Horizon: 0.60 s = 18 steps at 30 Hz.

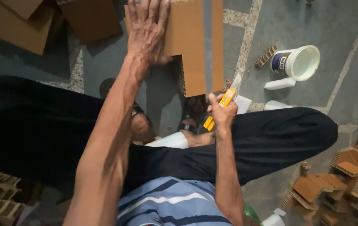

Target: The person sits on the floor and uses a metal ruler and a yellow utility knife to cut corrugated cardboard sheets into smaller rectangular pieces. They repeatedly measure, score, and snap the cardboard, then separate the cut sections by hand.

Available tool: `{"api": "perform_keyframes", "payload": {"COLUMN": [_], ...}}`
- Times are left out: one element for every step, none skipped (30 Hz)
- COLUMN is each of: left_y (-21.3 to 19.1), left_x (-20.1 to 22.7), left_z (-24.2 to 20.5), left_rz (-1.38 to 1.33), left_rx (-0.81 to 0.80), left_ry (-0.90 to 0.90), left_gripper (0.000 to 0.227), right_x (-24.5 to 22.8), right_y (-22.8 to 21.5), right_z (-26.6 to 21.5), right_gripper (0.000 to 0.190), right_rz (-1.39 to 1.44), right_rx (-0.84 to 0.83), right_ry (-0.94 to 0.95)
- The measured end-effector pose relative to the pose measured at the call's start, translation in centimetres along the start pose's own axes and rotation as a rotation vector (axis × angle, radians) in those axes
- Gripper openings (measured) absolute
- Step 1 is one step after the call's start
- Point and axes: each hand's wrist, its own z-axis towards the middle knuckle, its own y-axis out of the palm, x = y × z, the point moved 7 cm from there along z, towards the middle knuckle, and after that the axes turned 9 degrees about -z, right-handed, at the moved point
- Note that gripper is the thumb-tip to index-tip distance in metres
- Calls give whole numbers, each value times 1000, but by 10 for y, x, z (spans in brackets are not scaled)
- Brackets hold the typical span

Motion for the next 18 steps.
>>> {"api": "perform_keyframes", "payload": {"left_y": [4, 7, 7, 6, 5, 4, 5, 6, 6, 6, 6, 8, 8, 9, 8, 8, 8, 8], "left_x": [-1, -1, -4, -5, -6, -8, -8, -8, -9, -9, -9, -8, -8, -10, -10, -10, -10, -11], "left_z": [-1, -4, 0, 3, 0, 0, 0, 0, 2, 4, 4, 4, 5, 6, 4, 3, 3, 3], "left_rz": [-3, -6, -23, -39, -56, -55, -59, -62, -52, -41, -33, -13, 8, 30, 24, 19, 12, -10], "left_rx": [-17, -34, -38, -43, -57, -63, -74, -86, -90, -95, -103, -117, -126, -135, -125, -115, -103, -93], "left_ry": [-11, -21, -21, -20, -28, -33, -32, -31, -36, -41, -48, -59, -71, -84, -70, -55, -40, -39], "left_gripper": [149, 150, 148, 146, 145, 147, 149, 151, 151, 151, 151, 154, 157, 160, 156, 151, 147, 147], "right_x": [-12, -26, -47, -67, -83, -98, -110, -121, -132, -145, -156, -164, -172, -179, -188, -195, -200, -200], "right_y": [-3, -12, -17, -19, -16, -12, -7, 5, 21, 37, 54, 69, 84, 97, 107, 115, 119, 122], "right_z": [-6, -15, -19, -22, -25, -25, -25, -24, -19, -14, -8, 1, 12, 22, 27, 32, 35, 43], "right_gripper": [24, 23, 23, 23, 24, 26, 29, 37, 46, 47, 48, 46, 44, 42, 40, 39, 38, 37], "right_rz": [-73, -153, -226, -299, -317, -335, -354, -273, -187, -226, -267, -341, -413, -486, -507, -528, -549, -567], "right_rx": [-26, 13, 52, 91, 57, 23, -6, -74, -144, -175, -208, -191, -173, -155, -124, -93, -61, -64], "right_ry": [-16, -74, -148, -223, -269, -315, -354, -394, -436, -521, -604, -634, -669, -703, -787, -871, -956, -933]}}
